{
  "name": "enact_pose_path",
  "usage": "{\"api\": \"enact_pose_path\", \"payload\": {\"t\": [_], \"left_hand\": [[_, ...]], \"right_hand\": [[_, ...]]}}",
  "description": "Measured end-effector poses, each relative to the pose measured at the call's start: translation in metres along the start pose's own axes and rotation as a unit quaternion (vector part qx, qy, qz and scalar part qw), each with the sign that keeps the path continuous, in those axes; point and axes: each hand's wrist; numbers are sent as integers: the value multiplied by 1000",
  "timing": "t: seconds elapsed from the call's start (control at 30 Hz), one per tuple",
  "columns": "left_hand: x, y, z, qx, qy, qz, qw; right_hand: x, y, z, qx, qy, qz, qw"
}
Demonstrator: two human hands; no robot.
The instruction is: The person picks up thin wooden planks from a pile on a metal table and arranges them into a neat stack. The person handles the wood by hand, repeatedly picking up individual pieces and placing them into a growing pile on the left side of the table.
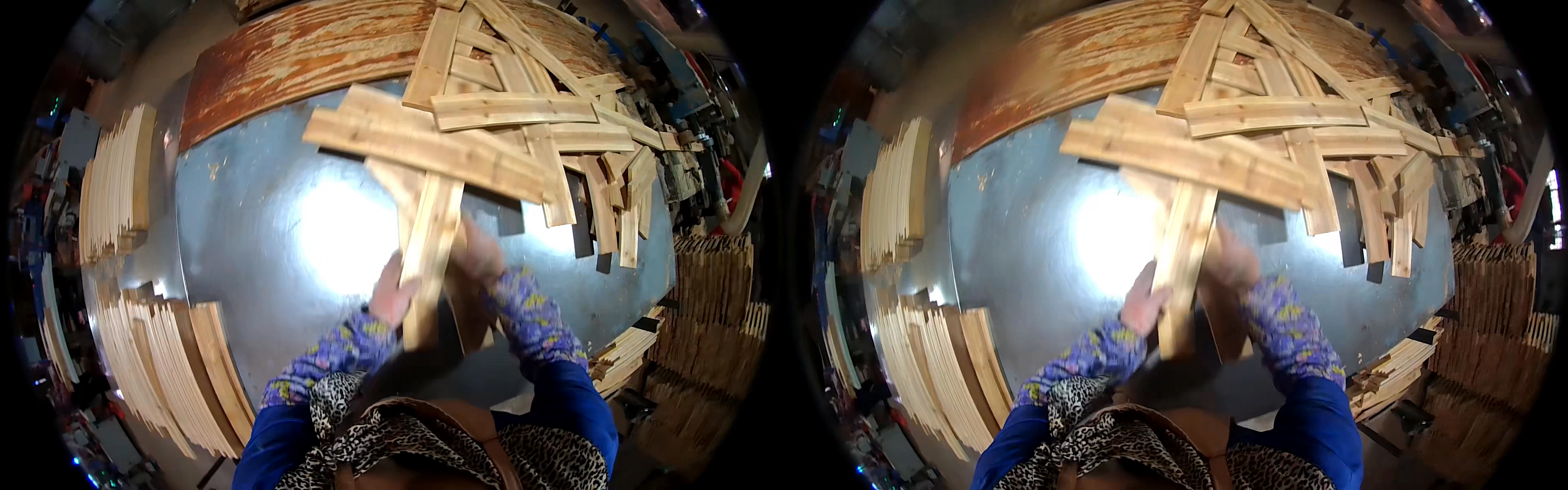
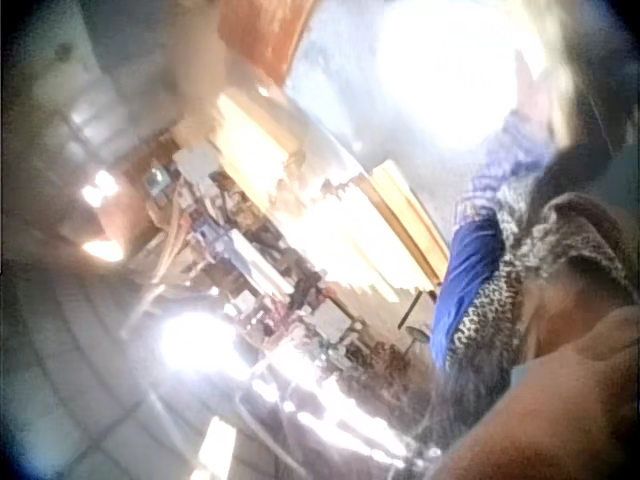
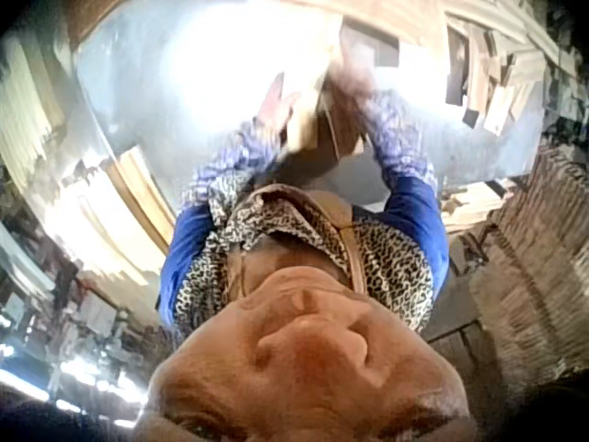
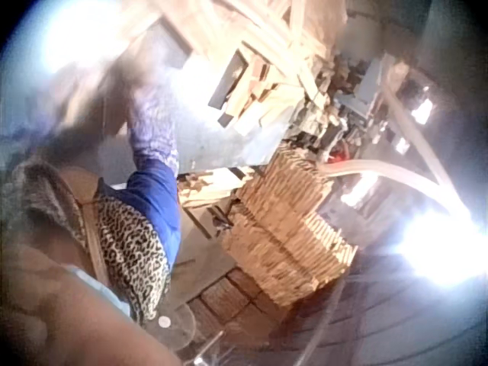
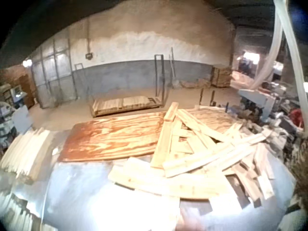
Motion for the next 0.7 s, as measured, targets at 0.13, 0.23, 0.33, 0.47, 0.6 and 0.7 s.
{"api": "enact_pose_path", "payload": {"t": [0.13,0.23,0.33,0.47,0.6,0.7], "left_hand": [[24,171,43,218,-112,-53,968],[9,203,86,321,-50,-51,944],[28,238,105,177,-274,-152,933],[-25,230,107,25,-262,-43,964],[-48,224,130,-156,-349,-193,904],[-80,212,149,-246,-466,-218,822]], "right_hand": [[-17,139,-32,171,42,-1,984],[-47,166,-37,206,-228,-28,951],[-75,145,-54,153,-656,-128,728],[-45,94,-72,-5,-791,-140,596],[-36,67,-57,-83,-725,-92,677],[-9,74,-48,-67,-670,7,740]]}}
Point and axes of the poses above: each hand's wrist, its own y-axis away from the middle knuckle, its own z-axis out of the back of the hand, x = y × z, and after that the axes turned 15 degrees about -y, right-handed
